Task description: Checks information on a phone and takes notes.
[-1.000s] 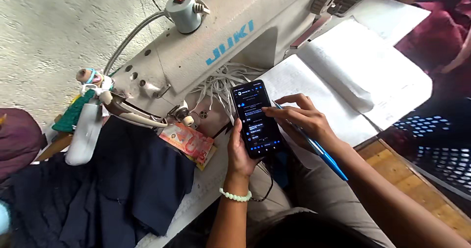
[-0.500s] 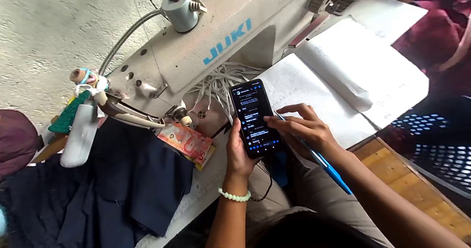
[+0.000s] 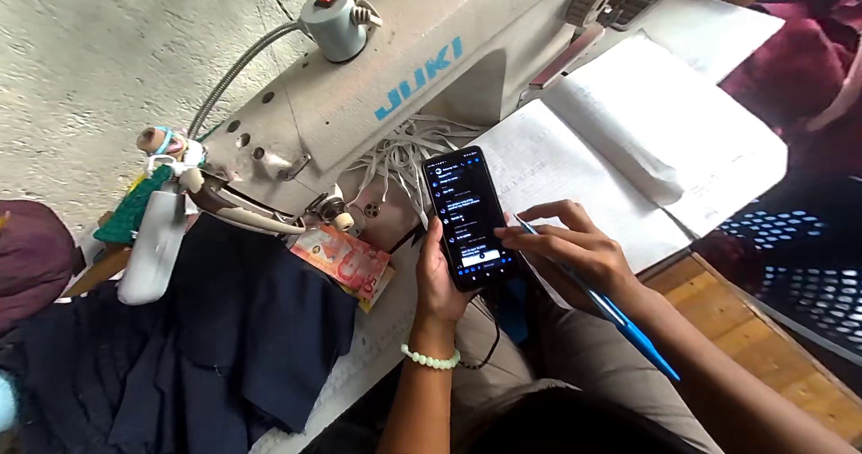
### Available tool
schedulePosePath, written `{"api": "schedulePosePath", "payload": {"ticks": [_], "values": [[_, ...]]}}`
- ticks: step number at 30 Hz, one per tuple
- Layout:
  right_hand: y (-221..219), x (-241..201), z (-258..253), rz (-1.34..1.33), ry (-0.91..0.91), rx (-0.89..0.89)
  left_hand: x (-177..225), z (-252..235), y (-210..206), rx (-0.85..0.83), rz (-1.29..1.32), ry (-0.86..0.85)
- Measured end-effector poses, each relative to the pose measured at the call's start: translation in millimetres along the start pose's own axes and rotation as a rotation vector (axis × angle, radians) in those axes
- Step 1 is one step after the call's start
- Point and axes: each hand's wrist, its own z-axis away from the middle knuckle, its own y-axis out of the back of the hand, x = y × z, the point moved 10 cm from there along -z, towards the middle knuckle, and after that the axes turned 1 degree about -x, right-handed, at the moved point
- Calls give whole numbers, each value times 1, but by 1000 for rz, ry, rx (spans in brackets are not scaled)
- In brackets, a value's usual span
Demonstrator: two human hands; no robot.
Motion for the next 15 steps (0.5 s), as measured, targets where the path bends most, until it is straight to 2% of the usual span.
{"api": "schedulePosePath", "payload": {"ticks": [10,15], "values": [[-6,17,-27,79,23,17,-2,1,3,30,12,20],[-6,7,-19,76,32,26,-1,1,2,14,-1,6]]}}
